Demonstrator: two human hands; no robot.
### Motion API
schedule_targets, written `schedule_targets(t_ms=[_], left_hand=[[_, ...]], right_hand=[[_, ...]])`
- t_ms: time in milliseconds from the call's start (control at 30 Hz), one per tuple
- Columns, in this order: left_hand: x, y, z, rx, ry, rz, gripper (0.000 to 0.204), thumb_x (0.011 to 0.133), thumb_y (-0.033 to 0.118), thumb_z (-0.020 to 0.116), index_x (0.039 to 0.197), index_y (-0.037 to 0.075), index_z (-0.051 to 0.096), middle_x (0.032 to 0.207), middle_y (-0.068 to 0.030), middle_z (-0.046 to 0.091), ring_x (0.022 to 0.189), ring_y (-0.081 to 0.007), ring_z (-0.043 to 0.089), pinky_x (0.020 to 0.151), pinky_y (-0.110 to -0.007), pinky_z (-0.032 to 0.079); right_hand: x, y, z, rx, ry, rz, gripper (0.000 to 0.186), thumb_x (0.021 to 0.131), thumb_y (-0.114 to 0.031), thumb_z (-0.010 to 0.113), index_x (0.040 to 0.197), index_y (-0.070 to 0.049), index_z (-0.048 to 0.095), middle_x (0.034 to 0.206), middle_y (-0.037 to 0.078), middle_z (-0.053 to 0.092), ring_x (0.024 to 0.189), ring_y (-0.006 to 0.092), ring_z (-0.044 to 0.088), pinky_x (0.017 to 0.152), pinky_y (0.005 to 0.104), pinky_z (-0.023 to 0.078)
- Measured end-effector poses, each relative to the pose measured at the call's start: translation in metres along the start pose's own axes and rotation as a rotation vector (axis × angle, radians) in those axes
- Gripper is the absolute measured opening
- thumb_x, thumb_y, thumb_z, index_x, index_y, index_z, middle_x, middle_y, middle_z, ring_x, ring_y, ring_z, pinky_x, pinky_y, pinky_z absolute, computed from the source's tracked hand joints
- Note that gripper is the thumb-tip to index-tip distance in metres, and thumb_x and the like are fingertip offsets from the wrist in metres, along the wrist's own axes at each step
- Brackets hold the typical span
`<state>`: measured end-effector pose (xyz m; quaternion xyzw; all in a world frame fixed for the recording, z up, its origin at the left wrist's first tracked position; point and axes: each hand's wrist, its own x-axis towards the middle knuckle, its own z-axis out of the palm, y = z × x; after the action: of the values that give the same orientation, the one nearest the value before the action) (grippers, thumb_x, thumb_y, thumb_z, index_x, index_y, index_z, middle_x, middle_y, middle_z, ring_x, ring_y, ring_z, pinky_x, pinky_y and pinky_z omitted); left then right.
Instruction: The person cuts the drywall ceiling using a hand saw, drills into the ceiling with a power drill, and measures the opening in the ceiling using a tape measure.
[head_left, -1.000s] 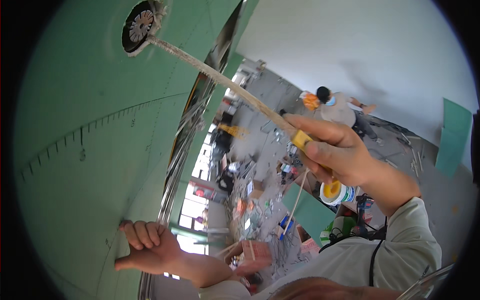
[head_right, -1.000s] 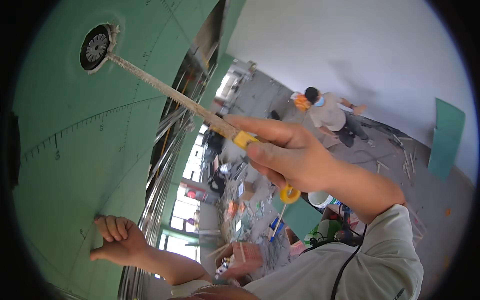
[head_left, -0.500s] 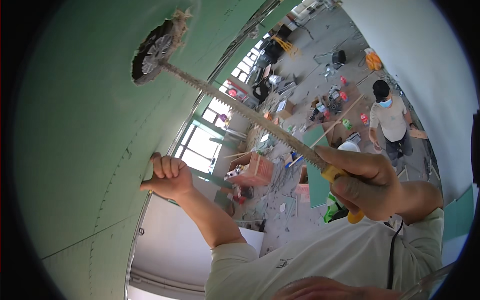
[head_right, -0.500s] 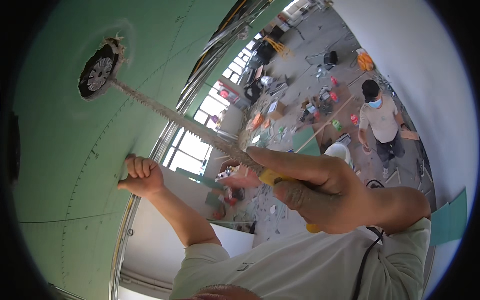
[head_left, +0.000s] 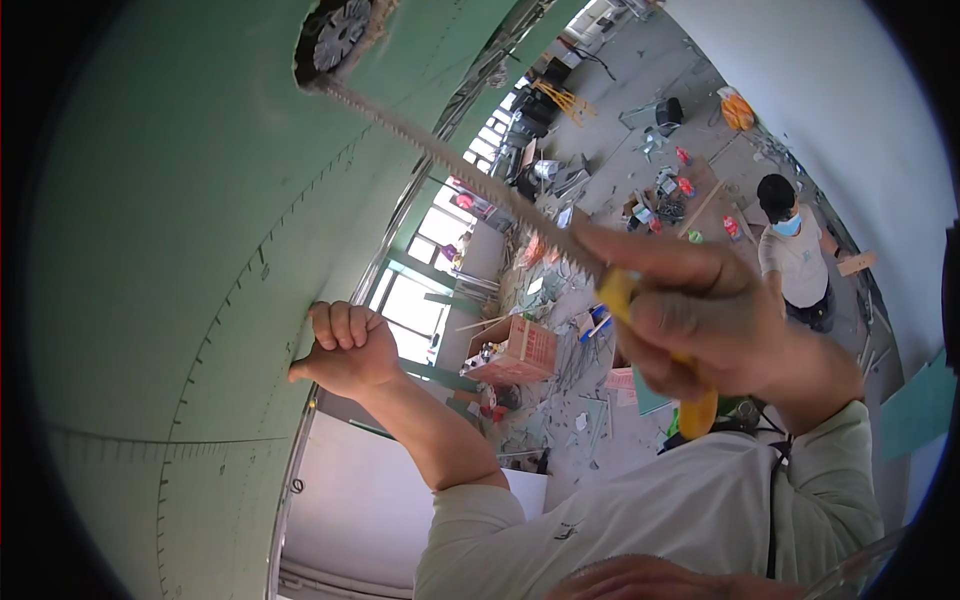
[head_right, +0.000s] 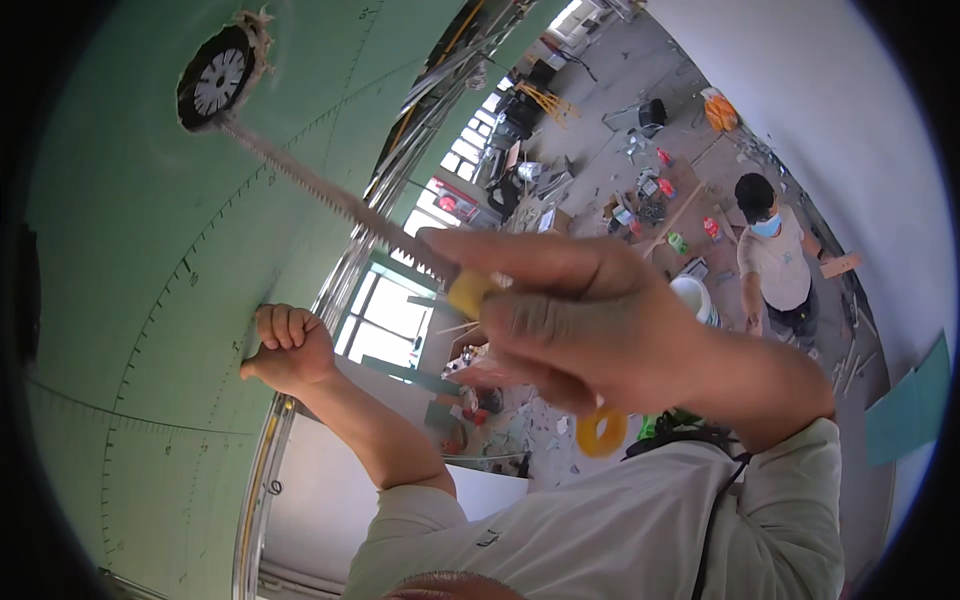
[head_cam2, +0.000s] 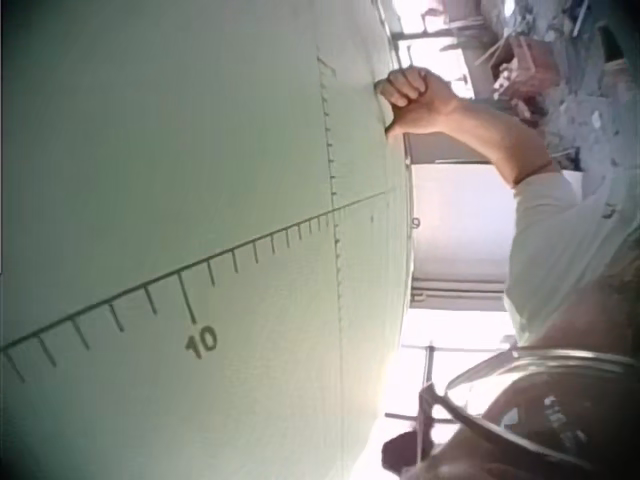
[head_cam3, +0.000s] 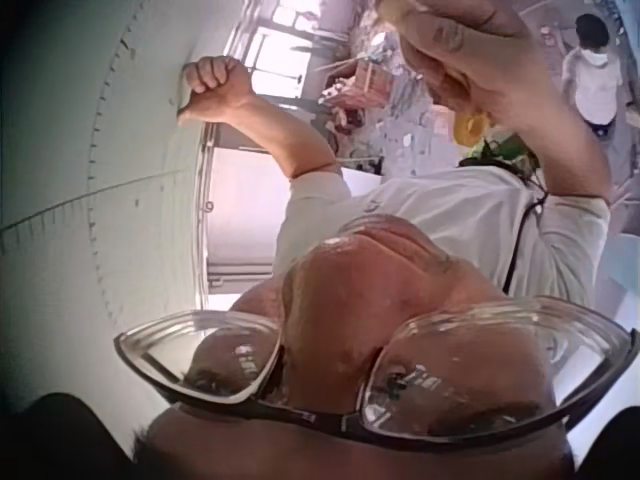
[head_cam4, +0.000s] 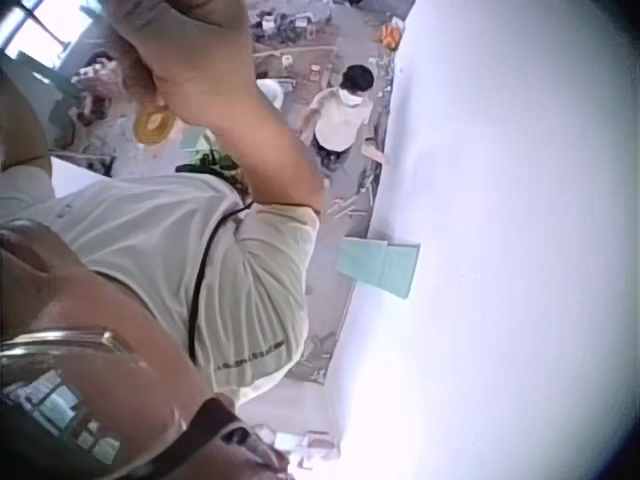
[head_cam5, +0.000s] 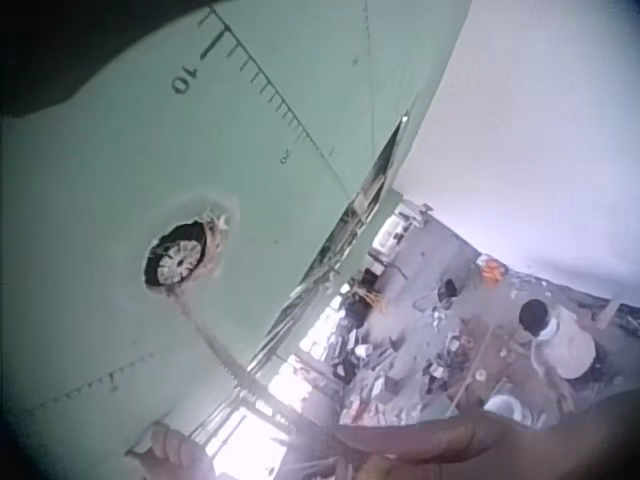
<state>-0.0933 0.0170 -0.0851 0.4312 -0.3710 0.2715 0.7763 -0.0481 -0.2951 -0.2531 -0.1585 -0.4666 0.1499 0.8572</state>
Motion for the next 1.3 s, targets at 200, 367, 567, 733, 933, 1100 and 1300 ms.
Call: schedule_targets(t_ms=[200,367,567,733,933,1100,1300], left_hand=[[-0.007,-0.015,0.011,0.237,0.091,0.223,0.086,0.066,0.095,0.021,0.069,0.012,0.042,0.059,0.0037,0.032,0.045,-0.0073,0.021,0.04,-0.023,0.018],[-0.024,-0.026,0.052,0.449,0.038,0.277,0.088,0.066,0.094,0.023,0.073,0.01,0.047,0.059,0.0043,0.031,0.045,-0.0059,0.02,0.038,-0.022,0.016],[-0.021,-0.029,0.067,0.505,0.047,0.187,0.089,0.065,0.093,0.027,0.078,0.009,0.052,0.058,0.0049,0.032,0.044,-0.0045,0.02,0.036,-0.02,0.013],[-0.017,-0.046,0.076,0.546,0.17,0.256,0.087,0.065,0.093,0.026,0.077,0.011,0.051,0.057,0.005,0.033,0.043,-0.0045,0.02,0.036,-0.02,0.013],[-0.021,-0.048,0.086,0.579,0.275,0.346,0.087,0.066,0.093,0.022,0.077,0.012,0.051,0.055,0.0052,0.033,0.043,-0.0047,0.019,0.036,-0.02,0.013],[-0.022,-0.047,0.097,0.577,0.319,0.359,0.088,0.066,0.093,0.018,0.075,0.012,0.051,0.054,0.0053,0.032,0.042,-0.0047,0.019,0.035,-0.02,0.012],[-0.017,-0.045,0.097,0.598,0.294,0.316,0.088,0.066,0.093,0.015,0.074,0.012,0.049,0.054,0.0051,0.032,0.042,-0.0046,0.018,0.035,-0.02,0.011]], right_hand=[[-0.007,0.005,0.023,-0.035,0.108,0.037,0.048,0.096,-0.002,0.052,0.143,-0.008,0.044,0.062,0.005,0.053,0.042,0.0092,0.036,0.034,0.02,0.029],[0.002,-0.005,0.018,-0.093,0.069,0.016,0.047,0.096,-0.003,0.053,0.142,-0.008,0.046,0.06,0.005,0.053,0.041,0.009,0.036,0.033,0.0203,0.028],[0.022,-0.034,0.01,-0.011,0.038,0.182,0.046,0.096,-0.006,0.054,0.141,-0.009,0.047,0.058,0.004,0.052,0.039,0.0084,0.036,0.033,0.0206,0.029],[0.056,-0.054,0.004,0.114,-0.104,0.192,0.043,0.098,-0.008,0.053,0.141,-0.01,0.048,0.056,0.003,0.051,0.038,0.0083,0.035,0.033,0.0209,0.028],[0.035,-0.052,0.0,0.157,-0.195,0.374,0.041,0.099,-0.011,0.052,0.14,-0.012,0.049,0.057,0.003,0.052,0.036,0.0084,0.034,0.033,0.0209,0.025],[0.011,-0.044,-0.003,0.255,-0.204,0.254,0.042,0.099,-0.014,0.053,0.14,-0.01,0.049,0.057,0.003,0.053,0.035,0.008,0.033,0.033,0.0212,0.024],[0.038,-0.056,0.004,0.066,-0.134,0.233,0.043,0.098,-0.014,0.053,0.141,-0.009,0.048,0.057,0.003,0.053,0.034,0.0068,0.032,0.032,0.021,0.025]])
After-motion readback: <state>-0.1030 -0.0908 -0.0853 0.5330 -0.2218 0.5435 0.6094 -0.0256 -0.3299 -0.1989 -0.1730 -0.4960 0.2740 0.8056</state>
